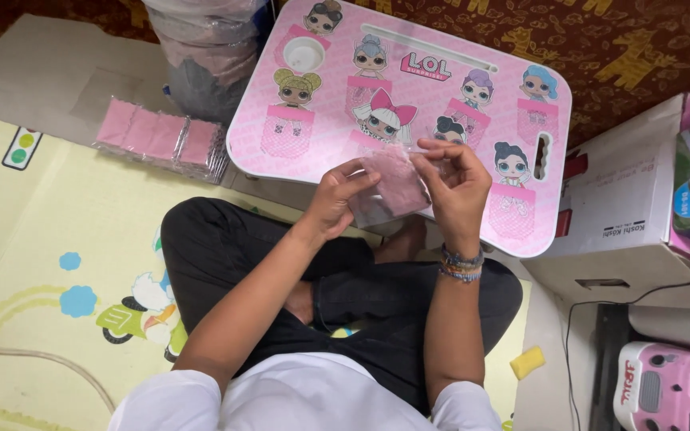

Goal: The person sits on the floor and repeatedly cleans small pink fabric pieces using a lint roller. They roll the sticky roller over the fabric surface, then fold the fabric and repeat the process. The cleaned pieces are placed into clear plastic bags.

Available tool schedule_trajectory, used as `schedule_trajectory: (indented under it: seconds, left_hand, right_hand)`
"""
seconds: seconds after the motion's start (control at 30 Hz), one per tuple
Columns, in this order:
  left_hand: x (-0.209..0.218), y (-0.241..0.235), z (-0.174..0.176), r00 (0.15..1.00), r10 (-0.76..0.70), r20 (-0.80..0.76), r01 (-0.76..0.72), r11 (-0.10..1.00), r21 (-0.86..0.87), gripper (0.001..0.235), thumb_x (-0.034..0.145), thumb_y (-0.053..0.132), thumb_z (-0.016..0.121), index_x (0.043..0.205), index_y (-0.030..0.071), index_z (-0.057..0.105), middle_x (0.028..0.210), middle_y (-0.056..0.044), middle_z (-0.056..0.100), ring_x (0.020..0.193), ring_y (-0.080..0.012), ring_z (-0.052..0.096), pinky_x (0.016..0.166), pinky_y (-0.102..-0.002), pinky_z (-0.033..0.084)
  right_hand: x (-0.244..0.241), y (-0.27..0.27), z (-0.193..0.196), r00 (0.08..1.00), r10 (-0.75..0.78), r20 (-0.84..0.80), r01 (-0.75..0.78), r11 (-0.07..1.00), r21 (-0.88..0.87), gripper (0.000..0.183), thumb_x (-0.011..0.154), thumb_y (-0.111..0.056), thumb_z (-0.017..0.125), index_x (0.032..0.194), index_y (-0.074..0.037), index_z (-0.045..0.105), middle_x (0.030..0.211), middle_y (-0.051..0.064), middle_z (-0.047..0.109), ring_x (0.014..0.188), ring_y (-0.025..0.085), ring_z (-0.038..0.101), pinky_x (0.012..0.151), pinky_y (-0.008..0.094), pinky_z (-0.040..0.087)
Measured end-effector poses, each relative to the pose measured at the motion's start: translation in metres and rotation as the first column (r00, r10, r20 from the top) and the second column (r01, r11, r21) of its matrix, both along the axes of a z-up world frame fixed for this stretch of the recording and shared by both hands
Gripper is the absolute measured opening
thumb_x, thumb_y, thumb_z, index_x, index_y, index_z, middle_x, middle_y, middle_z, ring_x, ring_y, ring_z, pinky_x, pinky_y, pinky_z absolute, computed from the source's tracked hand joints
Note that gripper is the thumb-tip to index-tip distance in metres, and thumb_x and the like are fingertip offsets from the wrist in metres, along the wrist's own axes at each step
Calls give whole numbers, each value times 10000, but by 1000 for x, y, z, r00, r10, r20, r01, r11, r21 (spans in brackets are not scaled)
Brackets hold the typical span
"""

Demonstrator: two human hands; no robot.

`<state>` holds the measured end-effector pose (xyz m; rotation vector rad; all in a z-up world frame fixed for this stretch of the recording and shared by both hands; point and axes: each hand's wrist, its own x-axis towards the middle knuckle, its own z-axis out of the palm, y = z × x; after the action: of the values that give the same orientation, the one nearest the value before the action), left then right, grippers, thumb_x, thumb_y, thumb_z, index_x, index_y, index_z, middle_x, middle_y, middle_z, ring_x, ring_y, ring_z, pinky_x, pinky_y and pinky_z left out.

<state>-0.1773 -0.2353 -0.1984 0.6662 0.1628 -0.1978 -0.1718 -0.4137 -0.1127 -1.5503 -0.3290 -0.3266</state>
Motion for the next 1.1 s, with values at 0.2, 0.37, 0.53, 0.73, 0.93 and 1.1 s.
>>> schedule_trajectory:
  seconds: [0.2, 0.37, 0.53, 0.73, 0.93, 1.1]
  left_hand:
    - [-1, 6, 25, 994, 110, -11, -111, 990, -85, 234, 854, 54, 811, 1067, 83, 720, 927, -97, 753, 830, -269, 775, 748, -456, 674]
    - [-4, 12, 31, 991, 129, -29, -132, 973, -190, 227, 854, 65, 808, 1056, 126, 724, 917, -79, 761, 836, -257, 777, 761, -468, 661]
    - [-4, 24, 36, 993, 110, -47, -119, 954, -277, 180, 888, 125, 784, 1057, 172, 746, 951, -38, 766, 868, -236, 770, 839, -482, 629]
    - [-2, 37, 38, 993, 119, -24, -118, 899, -422, 188, 902, 124, 770, 1089, 129, 754, 1039, -99, 780, 937, -274, 766, 869, -468, 625]
    - [-21, 48, 63, 987, 162, 11, -137, 867, -480, 126, 917, 111, 754, 1043, 102, 753, 1044, -126, 781, 960, -288, 766, 894, -451, 622]
    - [-18, 53, 31, 991, 120, 62, -79, 886, -457, 211, 926, 139, 757, 1127, 79, 740, 1093, -172, 767, 1014, -327, 752, 922, -473, 619]
  right_hand:
    - [-24, 13, 5, 998, -51, 23, 55, 979, -194, 324, 886, -12, 820, 1162, 24, 653, 1228, 174, 666, 986, 165, 703, 805, 243, 588]
    - [-28, 39, 26, 987, -82, 140, 123, 941, -316, 268, 892, -32, 842, 1101, 15, 682, 1126, 153, 705, 861, 186, 722, 724, 262, 592]
    - [-23, 58, 45, 948, -2, 317, 151, 883, -445, 48, 969, -88, 781, 941, -51, 772, 987, 130, 742, 787, 241, 697, 664, 320, 547]
    - [-31, 80, 68, 928, 60, 367, 121, 884, -452, 131, 1019, -47, 704, 903, -9, 751, 1047, 188, 727, 880, 324, 707, 731, 381, 544]
    - [-42, 90, 65, 927, 97, 361, 102, 864, -492, 150, 955, -55, 792, 843, 0, 709, 1005, 179, 724, 826, 322, 702, 694, 376, 519]
    - [-58, 98, 79, 920, 40, 389, 137, 899, -415, 46, 992, 11, 738, 955, 20, 713, 995, 190, 730, 818, 263, 665, 694, 333, 492]
